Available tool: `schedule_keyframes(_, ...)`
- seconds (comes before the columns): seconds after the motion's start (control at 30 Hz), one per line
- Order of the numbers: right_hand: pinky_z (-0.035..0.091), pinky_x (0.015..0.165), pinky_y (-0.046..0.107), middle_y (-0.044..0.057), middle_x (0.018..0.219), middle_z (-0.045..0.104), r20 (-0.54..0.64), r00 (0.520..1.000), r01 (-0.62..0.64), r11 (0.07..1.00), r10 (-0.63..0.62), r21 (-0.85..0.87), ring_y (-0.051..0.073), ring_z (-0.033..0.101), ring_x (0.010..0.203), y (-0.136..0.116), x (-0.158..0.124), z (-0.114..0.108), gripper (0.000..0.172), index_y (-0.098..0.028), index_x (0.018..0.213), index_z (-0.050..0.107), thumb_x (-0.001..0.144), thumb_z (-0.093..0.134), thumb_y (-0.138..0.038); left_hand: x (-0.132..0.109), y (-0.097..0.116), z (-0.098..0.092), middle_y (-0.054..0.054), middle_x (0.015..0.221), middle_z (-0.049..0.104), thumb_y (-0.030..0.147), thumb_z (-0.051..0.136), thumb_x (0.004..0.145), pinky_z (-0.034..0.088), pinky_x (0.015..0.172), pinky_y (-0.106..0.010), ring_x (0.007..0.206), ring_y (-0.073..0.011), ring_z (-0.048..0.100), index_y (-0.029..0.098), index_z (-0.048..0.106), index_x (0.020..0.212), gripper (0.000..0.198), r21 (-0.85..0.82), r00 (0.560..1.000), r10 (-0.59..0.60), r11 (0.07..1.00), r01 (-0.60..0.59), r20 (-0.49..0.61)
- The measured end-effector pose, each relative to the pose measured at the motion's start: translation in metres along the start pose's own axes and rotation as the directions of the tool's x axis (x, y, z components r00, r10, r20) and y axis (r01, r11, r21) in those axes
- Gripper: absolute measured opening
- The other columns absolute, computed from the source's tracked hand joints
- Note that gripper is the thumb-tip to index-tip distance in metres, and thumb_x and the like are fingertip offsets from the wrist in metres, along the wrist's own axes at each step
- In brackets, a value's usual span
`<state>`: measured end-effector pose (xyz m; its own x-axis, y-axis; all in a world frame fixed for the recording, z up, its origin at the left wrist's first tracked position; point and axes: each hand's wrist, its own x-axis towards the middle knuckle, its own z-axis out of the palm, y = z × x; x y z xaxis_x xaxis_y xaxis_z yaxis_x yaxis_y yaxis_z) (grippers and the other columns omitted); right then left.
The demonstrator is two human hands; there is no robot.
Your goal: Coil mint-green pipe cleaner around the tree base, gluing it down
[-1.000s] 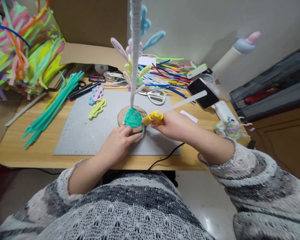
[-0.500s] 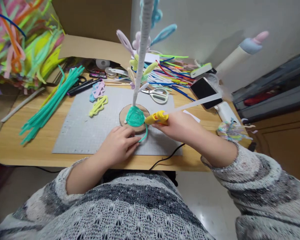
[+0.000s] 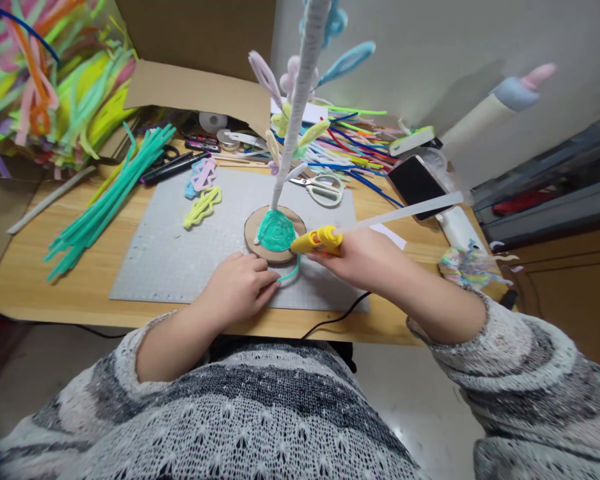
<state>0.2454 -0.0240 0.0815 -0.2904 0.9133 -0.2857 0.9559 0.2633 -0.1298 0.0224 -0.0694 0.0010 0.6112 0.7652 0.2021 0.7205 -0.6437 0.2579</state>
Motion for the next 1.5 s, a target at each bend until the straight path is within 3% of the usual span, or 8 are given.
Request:
schedule_keyframes(0.57,0.037,0.053,0.029,0.006,0.081,0.074,-0.004,0.994,0.108,0.992,-0.109,-0.059,0.023,0.066,0.071,-0.026,0.003,-0.004,0.034,-0.026,0.096,0.073,0.086,0.054,-0.051,0.001,0.001,0.001,-0.005,0.069,0.061,0.033,0.047,0.092,0.039,0.060,-0.033,0.072,-0.0201,0.059,0.017,0.071,0.077,0.032,-0.035,1.000,-0.006,0.999,0.005,-0.011)
schedule_keyframes(1.2,0.039,0.057,0.029,0.009,0.086,0.074,0.010,0.993,0.116,0.993,-0.115,-0.027,0.024,0.065,0.075,-0.043,0.019,-0.004,0.038,-0.024,0.099,0.073,0.086,0.054,-0.054,0.001,0.000,0.001,-0.005,0.071,0.063,0.032,0.049,0.090,0.041,0.061,-0.033,0.072,-0.0201,0.060,0.017,0.071,0.077,0.029,-0.021,1.000,0.010,1.000,-0.010,-0.017)
schedule_keyframes(1.5,0.046,0.065,0.031,0.003,0.082,0.072,-0.072,0.986,0.167,0.951,-0.153,0.262,0.022,0.064,0.076,-0.034,0.025,0.004,0.027,-0.024,0.094,0.072,0.084,0.060,-0.046,0.000,0.001,0.001,-0.005,0.070,0.062,0.032,0.047,0.092,0.041,0.062,-0.034,0.072,-0.0205,0.060,0.017,0.070,0.076,0.032,-0.033,1.000,0.003,0.999,-0.004,-0.011)
